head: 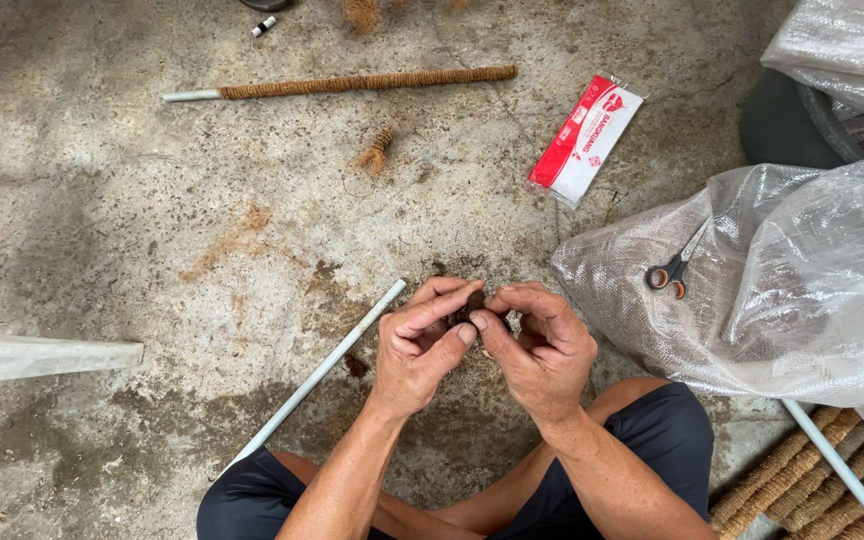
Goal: The person sits on the floor and assembles a small broom by hand. They gather natural fibers, wrap them around a white plastic tube, and secure the bundle using a thin wooden stick to twist the binding. The person continues to adjust and tighten the fibers around the tube.
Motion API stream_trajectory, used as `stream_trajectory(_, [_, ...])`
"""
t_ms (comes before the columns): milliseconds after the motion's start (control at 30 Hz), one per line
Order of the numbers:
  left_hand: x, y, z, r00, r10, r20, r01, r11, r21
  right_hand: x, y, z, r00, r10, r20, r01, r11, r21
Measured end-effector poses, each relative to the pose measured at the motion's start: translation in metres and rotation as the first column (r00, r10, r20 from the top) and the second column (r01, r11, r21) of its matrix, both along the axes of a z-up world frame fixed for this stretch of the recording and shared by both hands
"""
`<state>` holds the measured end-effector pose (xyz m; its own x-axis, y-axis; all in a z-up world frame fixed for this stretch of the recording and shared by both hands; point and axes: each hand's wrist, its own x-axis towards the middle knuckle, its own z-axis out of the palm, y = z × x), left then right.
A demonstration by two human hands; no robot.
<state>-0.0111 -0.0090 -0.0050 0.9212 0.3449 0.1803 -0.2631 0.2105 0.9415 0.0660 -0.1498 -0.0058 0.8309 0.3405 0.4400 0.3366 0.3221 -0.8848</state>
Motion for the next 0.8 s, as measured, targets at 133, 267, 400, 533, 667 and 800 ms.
stream_trajectory(133, [0.004, 0.000, -0.002, 0.999, 0.030, -0.037, -0.028, 0.997, 0.065, 0.005, 0.000, -0.001, 0.996, 0.070, -0.062, -0.067, 0.996, 0.053])
stream_trajectory(267, [0.005, 0.000, -0.005, 1.000, -0.006, -0.001, 0.006, 1.000, 0.028, 0.011, -0.004, -0.003, 0.977, 0.143, -0.161, -0.131, 0.988, 0.083])
stream_trajectory(400, [0.005, 0.002, -0.003, 0.993, -0.077, 0.094, 0.075, 0.997, 0.022, 0.024, -0.007, -0.007, 0.941, 0.252, -0.224, -0.223, 0.964, 0.147])
stream_trajectory(533, [0.005, 0.002, 0.000, 0.989, -0.132, 0.069, 0.142, 0.976, -0.168, 0.027, -0.010, -0.008, 0.916, 0.328, -0.232, -0.289, 0.939, 0.185])
stream_trajectory(667, [0.004, 0.003, 0.001, 0.993, -0.109, 0.042, 0.115, 0.973, -0.198, 0.029, -0.012, -0.003, 0.930, 0.321, -0.176, -0.300, 0.944, 0.139])
stream_trajectory(800, [0.003, 0.004, -0.001, 0.990, -0.129, 0.050, 0.137, 0.964, -0.230, 0.025, -0.016, 0.014, 0.972, 0.231, -0.047, -0.233, 0.971, -0.057])
